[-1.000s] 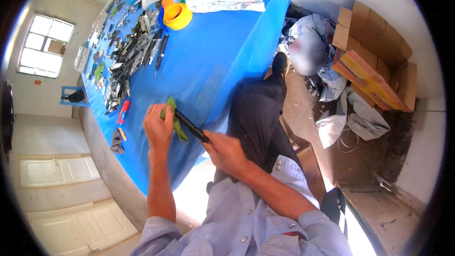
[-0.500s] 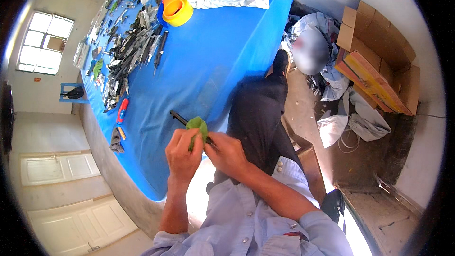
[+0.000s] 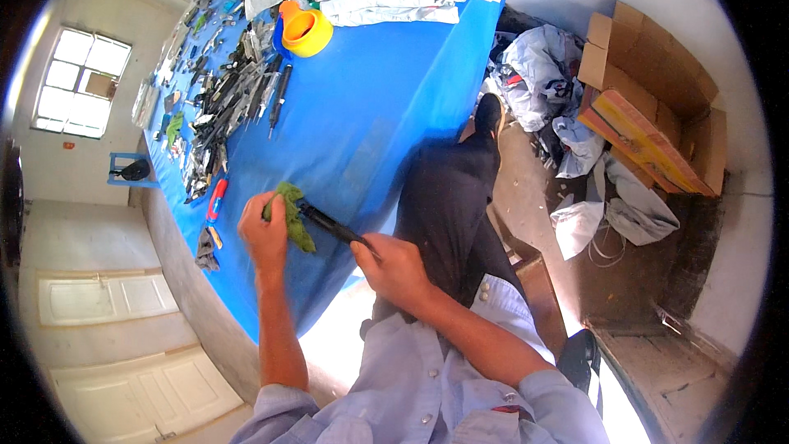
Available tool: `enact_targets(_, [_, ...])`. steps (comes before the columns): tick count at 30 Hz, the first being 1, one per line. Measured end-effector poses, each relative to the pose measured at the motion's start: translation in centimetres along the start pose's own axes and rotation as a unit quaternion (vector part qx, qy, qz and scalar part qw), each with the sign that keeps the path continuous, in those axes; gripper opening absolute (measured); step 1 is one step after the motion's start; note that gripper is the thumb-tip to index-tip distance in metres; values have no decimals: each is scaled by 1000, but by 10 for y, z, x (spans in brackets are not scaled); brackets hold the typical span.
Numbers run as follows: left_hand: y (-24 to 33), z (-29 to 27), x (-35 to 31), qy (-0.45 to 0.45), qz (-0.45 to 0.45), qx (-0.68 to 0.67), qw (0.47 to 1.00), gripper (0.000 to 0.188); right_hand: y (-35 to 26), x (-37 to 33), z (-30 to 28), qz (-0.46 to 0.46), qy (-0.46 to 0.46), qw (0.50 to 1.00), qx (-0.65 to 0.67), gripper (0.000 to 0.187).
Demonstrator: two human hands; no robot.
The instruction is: The person cleans metal blades with a cloth, wiping along each object's length multiple times while sitting at a blue table covered in metal parts.
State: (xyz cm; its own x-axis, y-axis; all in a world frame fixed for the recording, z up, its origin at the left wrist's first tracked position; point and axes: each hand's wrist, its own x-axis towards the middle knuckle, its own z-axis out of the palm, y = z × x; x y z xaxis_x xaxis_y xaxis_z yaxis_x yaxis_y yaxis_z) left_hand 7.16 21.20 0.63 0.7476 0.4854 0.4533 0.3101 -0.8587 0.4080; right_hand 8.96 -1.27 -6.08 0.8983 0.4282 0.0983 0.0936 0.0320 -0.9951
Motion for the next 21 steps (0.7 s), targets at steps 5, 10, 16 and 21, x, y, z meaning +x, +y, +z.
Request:
enact_targets(5, [40, -20, -36, -41, -3, -43, 998, 11, -1, -2, 1, 12, 6, 1000, -16, 17])
enact_targets(10, [56, -7, -53, -108, 32, -30, 993, 10, -3, -4, 2, -10, 1, 1000, -25, 18])
enact_targets(16, [26, -6, -34, -40, 43, 42, 997, 9, -8, -2, 3, -9, 4, 999, -33, 16])
enact_targets(21, [-12, -15, -18, 54, -65, -19, 996, 11, -6, -3, 0, 21, 28, 999, -5, 17])
